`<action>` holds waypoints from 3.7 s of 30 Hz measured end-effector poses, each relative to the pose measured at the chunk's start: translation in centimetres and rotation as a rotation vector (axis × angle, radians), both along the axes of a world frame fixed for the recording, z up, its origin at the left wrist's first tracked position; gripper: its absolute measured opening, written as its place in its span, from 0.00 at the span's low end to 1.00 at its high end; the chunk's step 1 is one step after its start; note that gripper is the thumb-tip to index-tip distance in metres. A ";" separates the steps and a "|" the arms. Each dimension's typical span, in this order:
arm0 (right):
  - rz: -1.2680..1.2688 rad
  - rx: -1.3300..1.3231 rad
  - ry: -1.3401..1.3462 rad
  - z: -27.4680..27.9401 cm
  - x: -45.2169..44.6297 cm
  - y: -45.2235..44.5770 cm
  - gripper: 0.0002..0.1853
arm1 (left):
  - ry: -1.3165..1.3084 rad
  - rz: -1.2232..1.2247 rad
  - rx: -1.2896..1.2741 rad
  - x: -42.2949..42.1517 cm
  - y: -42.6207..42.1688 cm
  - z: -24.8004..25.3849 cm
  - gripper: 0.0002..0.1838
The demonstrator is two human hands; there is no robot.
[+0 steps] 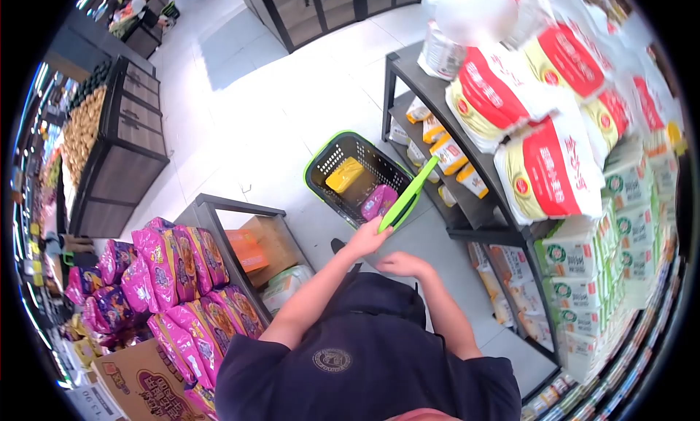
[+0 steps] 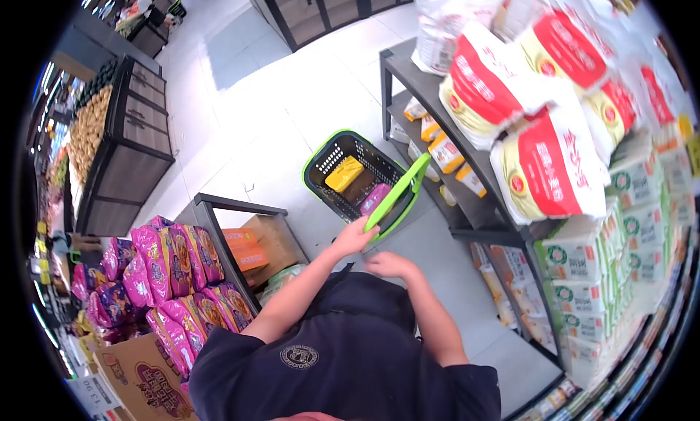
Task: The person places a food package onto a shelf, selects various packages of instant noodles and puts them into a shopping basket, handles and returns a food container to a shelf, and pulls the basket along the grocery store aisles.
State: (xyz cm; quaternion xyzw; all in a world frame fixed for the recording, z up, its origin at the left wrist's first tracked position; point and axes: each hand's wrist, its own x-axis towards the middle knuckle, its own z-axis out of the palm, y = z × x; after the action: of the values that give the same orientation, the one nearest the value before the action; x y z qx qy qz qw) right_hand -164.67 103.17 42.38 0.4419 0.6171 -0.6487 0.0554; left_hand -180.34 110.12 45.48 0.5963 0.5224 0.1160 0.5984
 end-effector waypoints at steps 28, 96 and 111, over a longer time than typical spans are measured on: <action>-0.103 0.704 -0.674 3.2 6.6 16.8 0.17 | -0.160 -0.623 0.030 -3.7 11.9 -2.9 0.23; -0.601 0.603 -0.073 0.2 -4.8 68.4 0.14 | 0.020 0.425 -0.259 -24.6 63.6 -2.9 0.04; -1.076 0.315 -0.095 -2.9 2.9 79.4 0.14 | -0.095 0.148 -0.517 -15.5 92.0 -2.7 0.08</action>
State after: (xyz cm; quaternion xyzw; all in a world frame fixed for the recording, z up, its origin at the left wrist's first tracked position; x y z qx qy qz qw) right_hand -161.77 182.52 39.51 0.7261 0.3909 -0.4648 -0.3224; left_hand -195.86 202.09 42.73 0.3776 0.5483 0.0500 0.7445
